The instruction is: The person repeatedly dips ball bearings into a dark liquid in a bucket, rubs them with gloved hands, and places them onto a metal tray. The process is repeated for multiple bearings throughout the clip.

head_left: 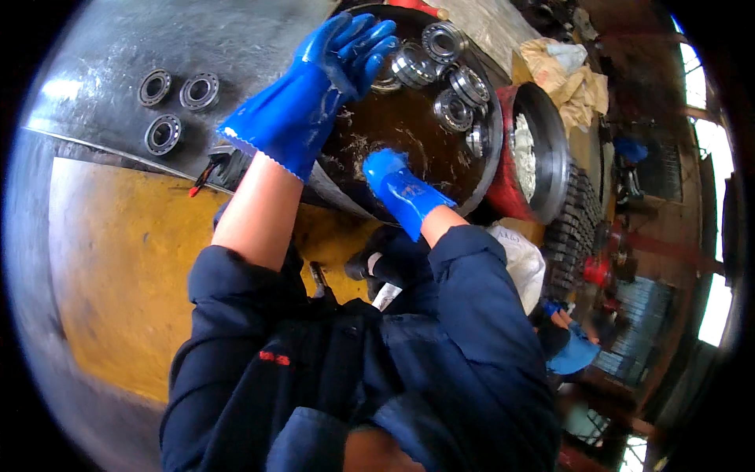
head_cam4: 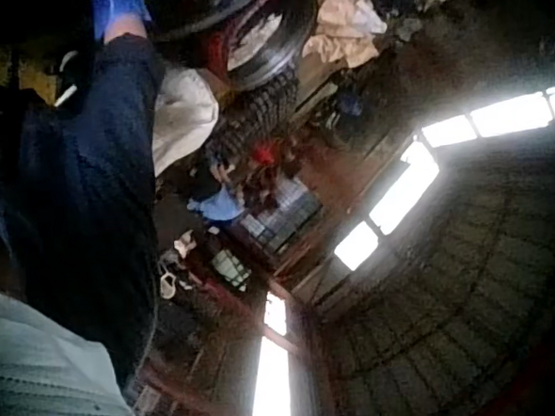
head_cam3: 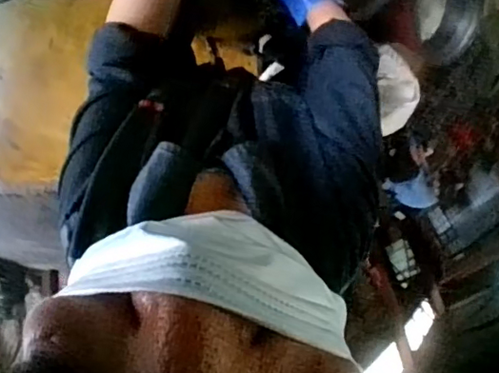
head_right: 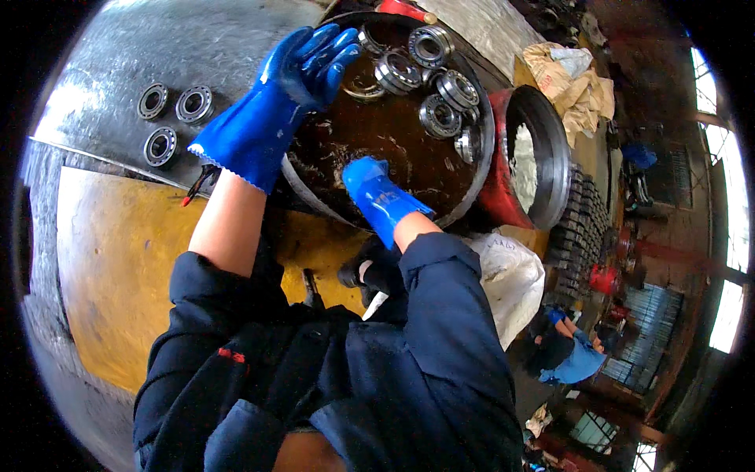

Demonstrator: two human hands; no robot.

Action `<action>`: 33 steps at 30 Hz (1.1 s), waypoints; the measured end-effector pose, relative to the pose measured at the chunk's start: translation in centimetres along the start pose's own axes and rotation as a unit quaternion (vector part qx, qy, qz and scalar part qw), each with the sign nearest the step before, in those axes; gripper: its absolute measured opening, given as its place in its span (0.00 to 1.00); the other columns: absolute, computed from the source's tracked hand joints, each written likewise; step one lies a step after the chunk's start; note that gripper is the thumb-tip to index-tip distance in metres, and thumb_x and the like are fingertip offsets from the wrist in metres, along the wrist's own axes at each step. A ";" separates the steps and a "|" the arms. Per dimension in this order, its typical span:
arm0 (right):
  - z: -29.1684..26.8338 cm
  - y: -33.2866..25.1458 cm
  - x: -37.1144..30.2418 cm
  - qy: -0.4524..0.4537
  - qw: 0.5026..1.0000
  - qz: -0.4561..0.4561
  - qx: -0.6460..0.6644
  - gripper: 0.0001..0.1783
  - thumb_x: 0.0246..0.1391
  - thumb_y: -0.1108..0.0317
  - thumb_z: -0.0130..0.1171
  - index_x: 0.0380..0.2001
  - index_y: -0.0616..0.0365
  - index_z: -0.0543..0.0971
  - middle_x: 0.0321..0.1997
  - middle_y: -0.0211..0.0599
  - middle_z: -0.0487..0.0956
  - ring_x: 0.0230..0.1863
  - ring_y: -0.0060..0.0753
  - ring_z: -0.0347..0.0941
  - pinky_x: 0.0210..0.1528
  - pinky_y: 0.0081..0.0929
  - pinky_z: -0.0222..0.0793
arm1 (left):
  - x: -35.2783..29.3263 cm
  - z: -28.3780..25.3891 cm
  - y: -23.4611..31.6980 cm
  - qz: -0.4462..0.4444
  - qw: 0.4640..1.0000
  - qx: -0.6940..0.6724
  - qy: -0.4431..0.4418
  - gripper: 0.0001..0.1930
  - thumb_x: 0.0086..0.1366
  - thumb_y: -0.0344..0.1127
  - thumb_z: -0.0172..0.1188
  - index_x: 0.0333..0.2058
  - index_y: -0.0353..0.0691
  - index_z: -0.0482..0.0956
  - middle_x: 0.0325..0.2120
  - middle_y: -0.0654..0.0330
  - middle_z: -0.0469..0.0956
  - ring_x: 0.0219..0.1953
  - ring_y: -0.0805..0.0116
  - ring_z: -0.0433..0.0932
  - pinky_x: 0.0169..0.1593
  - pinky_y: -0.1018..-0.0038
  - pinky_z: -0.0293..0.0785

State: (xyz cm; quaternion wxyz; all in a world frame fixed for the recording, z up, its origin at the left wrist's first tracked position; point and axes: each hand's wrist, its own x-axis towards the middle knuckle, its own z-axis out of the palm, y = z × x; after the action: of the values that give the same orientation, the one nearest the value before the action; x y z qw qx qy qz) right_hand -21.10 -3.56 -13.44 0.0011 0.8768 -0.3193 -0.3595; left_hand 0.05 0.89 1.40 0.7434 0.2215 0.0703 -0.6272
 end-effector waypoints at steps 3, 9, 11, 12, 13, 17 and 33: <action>-1.5 -0.2 -0.4 -0.031 0.987 -0.137 -0.072 0.17 0.51 0.67 0.64 0.46 0.53 0.86 0.49 0.45 0.86 0.53 0.50 0.82 0.52 0.52 0.78 | 0.8 -1.7 -0.8 0.034 0.998 -0.033 -0.050 0.21 0.74 0.39 0.46 0.62 0.48 0.76 0.67 0.59 0.72 0.71 0.60 0.66 0.73 0.61 0.59; 6.7 5.9 -0.3 0.110 0.918 0.036 0.379 0.23 0.44 0.58 0.66 0.44 0.57 0.86 0.47 0.55 0.85 0.52 0.59 0.81 0.56 0.49 0.76 | 1.8 -1.9 -2.4 0.053 0.986 -0.058 -0.150 0.25 0.78 0.49 0.47 0.63 0.38 0.68 0.60 0.47 0.76 0.57 0.55 0.79 0.55 0.65 0.78; 6.8 4.9 0.2 0.121 0.917 0.045 0.377 0.21 0.45 0.60 0.66 0.43 0.56 0.87 0.46 0.54 0.85 0.51 0.58 0.81 0.55 0.49 0.77 | 1.7 -1.9 -2.3 0.059 0.986 -0.047 -0.149 0.25 0.78 0.49 0.47 0.63 0.39 0.68 0.60 0.48 0.76 0.57 0.56 0.79 0.55 0.65 0.78; 3.7 1.6 -0.4 0.075 0.978 0.001 0.194 0.19 0.46 0.62 0.66 0.43 0.55 0.87 0.45 0.53 0.85 0.51 0.57 0.82 0.54 0.50 0.77 | 1.0 -3.3 -1.2 0.057 0.992 -0.041 -0.106 0.24 0.78 0.49 0.45 0.64 0.41 0.69 0.61 0.50 0.76 0.58 0.56 0.79 0.53 0.66 0.79; 1.3 0.1 -1.3 0.040 0.999 -0.028 0.000 0.17 0.48 0.64 0.66 0.42 0.53 0.87 0.44 0.51 0.86 0.51 0.56 0.82 0.53 0.52 0.78 | 0.6 -3.5 -0.7 0.044 0.995 -0.039 -0.077 0.24 0.78 0.48 0.44 0.65 0.42 0.70 0.62 0.51 0.76 0.59 0.56 0.79 0.52 0.66 0.80; -0.2 0.9 -1.5 0.068 0.986 -0.142 -0.058 0.15 0.43 0.67 0.69 0.39 0.52 0.86 0.43 0.50 0.86 0.48 0.55 0.83 0.49 0.52 0.79 | 1.3 -3.2 -0.9 0.039 0.992 -0.051 -0.109 0.23 0.78 0.48 0.43 0.63 0.44 0.74 0.60 0.54 0.78 0.59 0.56 0.79 0.50 0.67 0.80; 1.9 3.3 -0.1 0.041 0.997 -0.067 -0.004 0.20 0.46 0.59 0.70 0.46 0.47 0.87 0.51 0.48 0.85 0.53 0.53 0.82 0.53 0.56 0.77 | 1.3 -3.3 -1.4 0.057 0.987 -0.087 -0.126 0.24 0.76 0.49 0.51 0.62 0.40 0.69 0.58 0.49 0.78 0.53 0.55 0.81 0.48 0.64 0.80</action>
State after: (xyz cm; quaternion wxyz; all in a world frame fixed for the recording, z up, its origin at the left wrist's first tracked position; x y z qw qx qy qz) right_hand -24.16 -5.70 -14.00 -0.0061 0.9104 -0.2575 -0.3239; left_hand -0.51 0.89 -2.40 0.7971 0.0785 0.0180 -0.5985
